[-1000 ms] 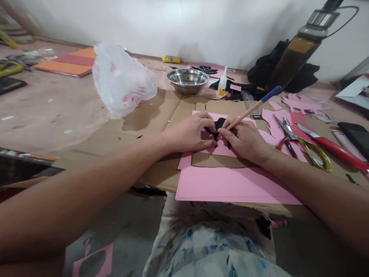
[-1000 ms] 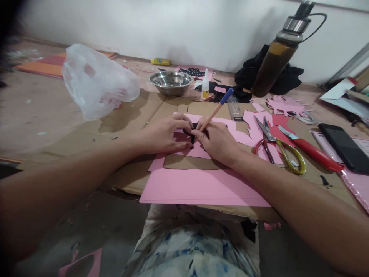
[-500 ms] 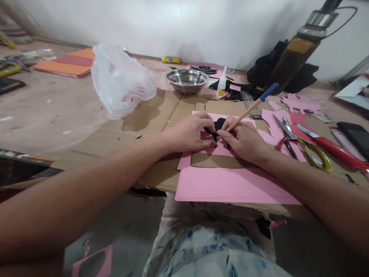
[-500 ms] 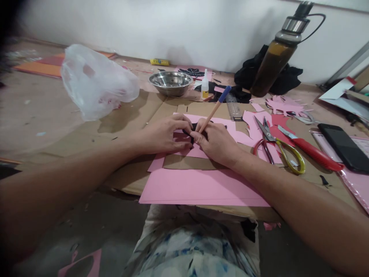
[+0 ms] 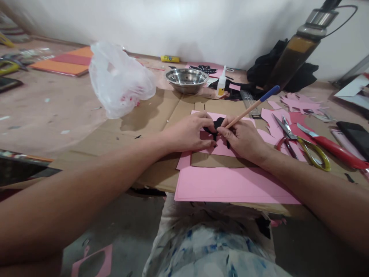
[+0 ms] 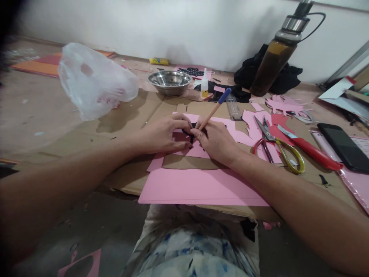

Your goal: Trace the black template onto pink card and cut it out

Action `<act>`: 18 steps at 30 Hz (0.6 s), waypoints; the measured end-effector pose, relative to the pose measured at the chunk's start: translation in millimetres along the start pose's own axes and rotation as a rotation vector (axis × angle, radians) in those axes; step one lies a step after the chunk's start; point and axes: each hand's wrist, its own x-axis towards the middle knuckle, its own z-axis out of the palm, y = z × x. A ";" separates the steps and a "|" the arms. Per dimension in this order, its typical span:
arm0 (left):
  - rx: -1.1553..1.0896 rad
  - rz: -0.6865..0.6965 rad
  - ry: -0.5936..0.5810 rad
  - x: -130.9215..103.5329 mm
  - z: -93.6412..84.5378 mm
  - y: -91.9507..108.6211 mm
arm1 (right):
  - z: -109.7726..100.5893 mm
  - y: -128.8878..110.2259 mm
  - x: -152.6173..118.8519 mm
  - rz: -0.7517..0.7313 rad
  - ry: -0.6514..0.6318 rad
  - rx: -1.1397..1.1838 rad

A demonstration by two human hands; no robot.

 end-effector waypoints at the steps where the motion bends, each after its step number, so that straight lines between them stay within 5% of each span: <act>1: -0.003 0.003 0.002 0.1 -0.4 0.2 | -0.6 -0.7 0.0 0.000 -0.007 0.009; 18: 0.004 0.008 -0.013 0.3 -1.4 0.9 | -1.8 -1.3 0.2 -0.024 -0.024 0.024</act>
